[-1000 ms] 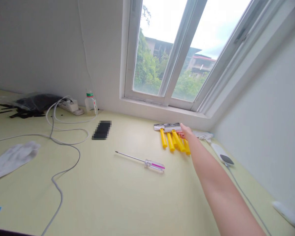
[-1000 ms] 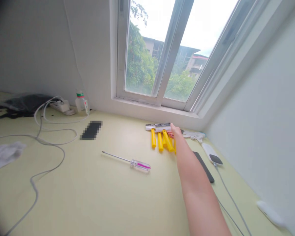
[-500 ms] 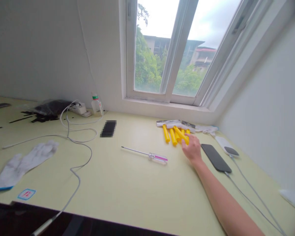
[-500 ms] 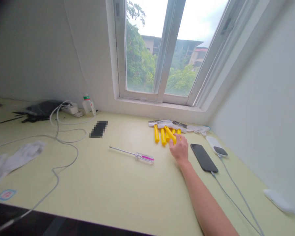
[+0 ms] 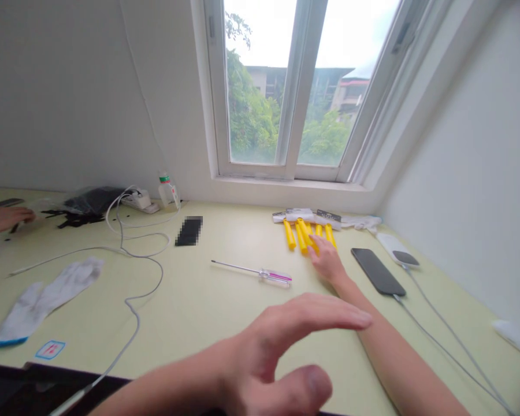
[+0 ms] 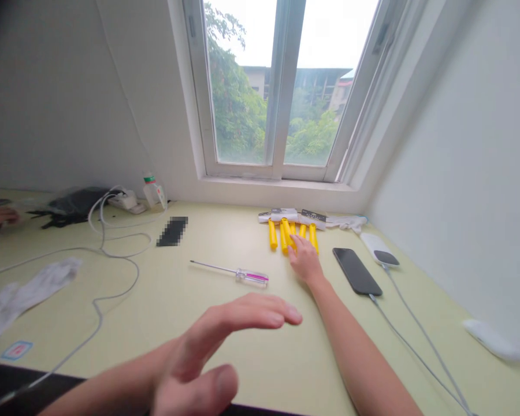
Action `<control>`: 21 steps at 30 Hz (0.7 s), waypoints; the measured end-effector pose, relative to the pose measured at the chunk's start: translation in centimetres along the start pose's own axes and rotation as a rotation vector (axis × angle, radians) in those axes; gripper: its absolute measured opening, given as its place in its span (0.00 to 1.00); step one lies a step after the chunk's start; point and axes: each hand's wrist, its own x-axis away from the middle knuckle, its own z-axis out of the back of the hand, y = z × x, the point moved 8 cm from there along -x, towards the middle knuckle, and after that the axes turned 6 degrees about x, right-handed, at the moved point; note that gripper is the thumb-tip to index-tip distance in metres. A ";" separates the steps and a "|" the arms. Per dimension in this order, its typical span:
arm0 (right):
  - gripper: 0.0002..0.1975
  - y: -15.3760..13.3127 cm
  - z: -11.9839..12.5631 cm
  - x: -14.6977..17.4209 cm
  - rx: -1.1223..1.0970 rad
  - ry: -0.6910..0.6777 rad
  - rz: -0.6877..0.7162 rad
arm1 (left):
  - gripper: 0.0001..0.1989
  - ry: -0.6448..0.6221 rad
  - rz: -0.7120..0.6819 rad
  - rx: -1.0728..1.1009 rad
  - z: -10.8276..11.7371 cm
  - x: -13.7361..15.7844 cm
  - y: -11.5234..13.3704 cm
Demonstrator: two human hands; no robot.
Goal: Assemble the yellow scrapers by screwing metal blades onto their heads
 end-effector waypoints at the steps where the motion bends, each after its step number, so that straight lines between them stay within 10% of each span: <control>1: 0.22 0.0 -0.1 0.0 0.003 0.000 0.008 | 0.27 0.004 0.030 -0.028 -0.2 -0.7 -2.3; 10: 0.26 0.8 -0.1 0.1 0.114 0.075 -0.114 | 0.24 -0.019 0.467 -0.521 2.0 4.7 -22.3; 21: 0.28 5.3 1.9 0.2 0.075 0.196 -0.441 | 0.23 -0.092 0.373 -0.270 -1.0 3.7 -20.0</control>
